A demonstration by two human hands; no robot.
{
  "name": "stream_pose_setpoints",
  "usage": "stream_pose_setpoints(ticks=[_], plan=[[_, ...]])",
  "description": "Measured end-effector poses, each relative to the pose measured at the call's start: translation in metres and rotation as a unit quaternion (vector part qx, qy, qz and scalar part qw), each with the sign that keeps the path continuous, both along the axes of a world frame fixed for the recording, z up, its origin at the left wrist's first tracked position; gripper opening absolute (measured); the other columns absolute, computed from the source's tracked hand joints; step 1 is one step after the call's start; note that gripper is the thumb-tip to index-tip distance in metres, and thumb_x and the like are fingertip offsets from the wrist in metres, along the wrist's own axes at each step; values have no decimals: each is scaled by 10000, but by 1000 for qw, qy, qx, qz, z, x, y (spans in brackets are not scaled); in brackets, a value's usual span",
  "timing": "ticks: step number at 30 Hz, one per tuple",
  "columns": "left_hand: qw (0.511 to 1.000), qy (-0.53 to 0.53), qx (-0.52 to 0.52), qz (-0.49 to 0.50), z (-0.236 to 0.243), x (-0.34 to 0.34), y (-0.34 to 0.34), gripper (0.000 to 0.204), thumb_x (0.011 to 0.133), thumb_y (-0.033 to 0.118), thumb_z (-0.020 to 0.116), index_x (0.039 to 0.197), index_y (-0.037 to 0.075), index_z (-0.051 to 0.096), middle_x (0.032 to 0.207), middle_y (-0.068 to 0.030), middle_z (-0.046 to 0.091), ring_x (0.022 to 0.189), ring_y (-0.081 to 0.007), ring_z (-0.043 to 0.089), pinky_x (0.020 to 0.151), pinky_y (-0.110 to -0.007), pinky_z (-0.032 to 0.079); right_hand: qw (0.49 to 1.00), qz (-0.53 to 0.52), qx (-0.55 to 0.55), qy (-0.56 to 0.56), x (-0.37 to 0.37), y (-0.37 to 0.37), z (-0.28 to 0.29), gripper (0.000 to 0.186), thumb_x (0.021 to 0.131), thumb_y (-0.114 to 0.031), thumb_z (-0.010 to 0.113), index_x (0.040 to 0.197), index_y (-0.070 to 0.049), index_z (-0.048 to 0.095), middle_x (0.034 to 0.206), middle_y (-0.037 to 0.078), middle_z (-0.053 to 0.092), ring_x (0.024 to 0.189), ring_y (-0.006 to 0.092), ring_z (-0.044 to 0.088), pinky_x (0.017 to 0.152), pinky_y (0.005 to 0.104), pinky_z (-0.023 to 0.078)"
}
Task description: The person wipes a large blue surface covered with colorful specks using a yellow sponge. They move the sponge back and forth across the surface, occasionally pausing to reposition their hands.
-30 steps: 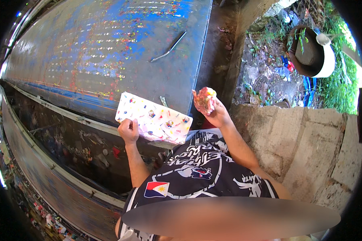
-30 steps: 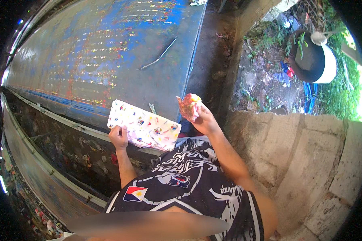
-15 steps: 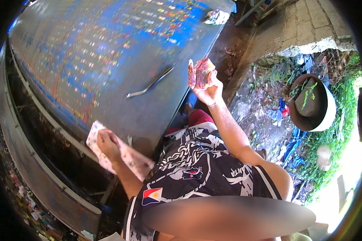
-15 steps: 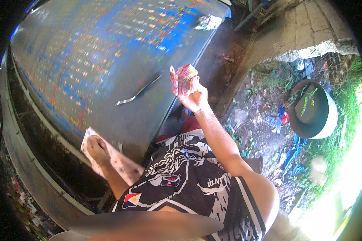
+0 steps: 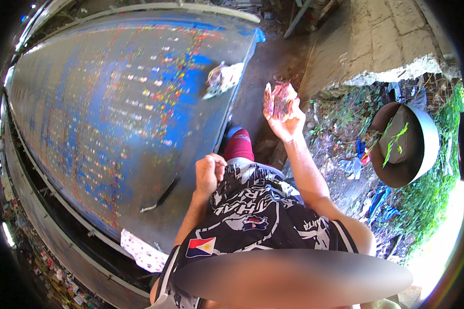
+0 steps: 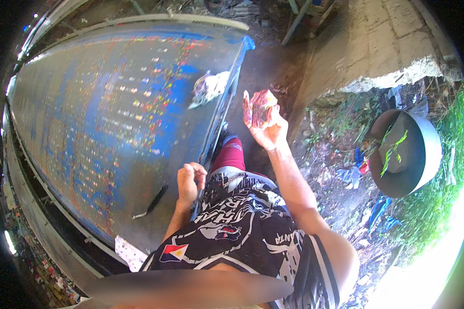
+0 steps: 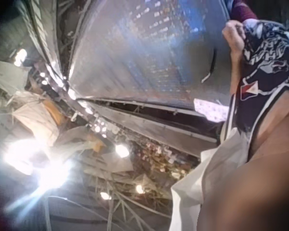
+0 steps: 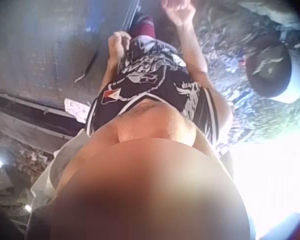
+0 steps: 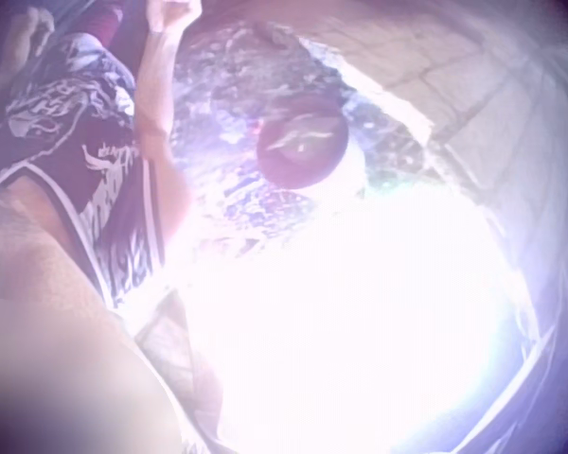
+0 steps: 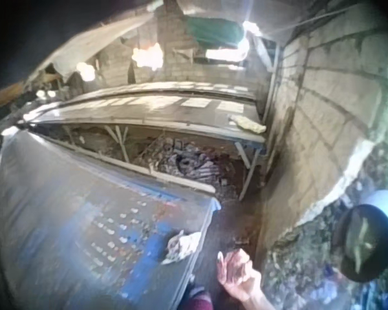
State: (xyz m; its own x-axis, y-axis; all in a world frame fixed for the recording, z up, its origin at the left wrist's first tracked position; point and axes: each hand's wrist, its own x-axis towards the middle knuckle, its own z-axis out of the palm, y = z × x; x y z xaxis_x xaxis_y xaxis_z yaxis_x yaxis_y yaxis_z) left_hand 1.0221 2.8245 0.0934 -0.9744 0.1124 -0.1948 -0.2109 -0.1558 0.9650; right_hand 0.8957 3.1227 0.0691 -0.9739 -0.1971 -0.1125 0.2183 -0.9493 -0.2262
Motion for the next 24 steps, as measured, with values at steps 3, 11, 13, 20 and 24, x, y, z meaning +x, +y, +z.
stream_pose_setpoints(ticks=[3,11,13,20,24], plan=[[999,-35,12,-4,-14,-70,17,863,1168,722,256,875,30,681,609,-7,562,450,-60,436,424,-236,281,999,-14,-13,41,-25,42,1,665,955,-382,844,1513,-112,603,1568,126,621,1405,337,615,1050,480,565],[996,71,60,-14,-40,-308,126,869,1149,761,265,879,45,677,647,48,465,540,-52,367,500,-255,222,995,-84,-29,44,-145,166,1,656,1057,-466,745,1565,-99,553,1597,162,561,1246,343,620,1048,486,565],[992,100,77,-8,-29,-370,163,853,1152,749,292,876,48,692,657,54,472,551,-51,372,516,-262,233,996,-74,-29,51,-187,192,12,690,1037,-464,772,1564,-79,548,1584,162,564,1246,335,626,1048,481,566],[977,132,54,-156,10,-494,254,570,1216,470,460,930,43,705,748,14,577,634,-67,510,581,-262,415,988,-143,-58,27,-298,250,8,715,1035,-402,785,1611,-91,499,1614,158,546,1229,329,615,1057,475,553],[979,72,-38,-188,1,-533,270,579,1218,455,447,947,24,721,767,5,605,686,-82,553,616,-283,469,993,-69,-77,49,-374,273,-14,736,990,-304,819,1629,-127,498,1684,134,495,1243,323,609,1076,467,544]])
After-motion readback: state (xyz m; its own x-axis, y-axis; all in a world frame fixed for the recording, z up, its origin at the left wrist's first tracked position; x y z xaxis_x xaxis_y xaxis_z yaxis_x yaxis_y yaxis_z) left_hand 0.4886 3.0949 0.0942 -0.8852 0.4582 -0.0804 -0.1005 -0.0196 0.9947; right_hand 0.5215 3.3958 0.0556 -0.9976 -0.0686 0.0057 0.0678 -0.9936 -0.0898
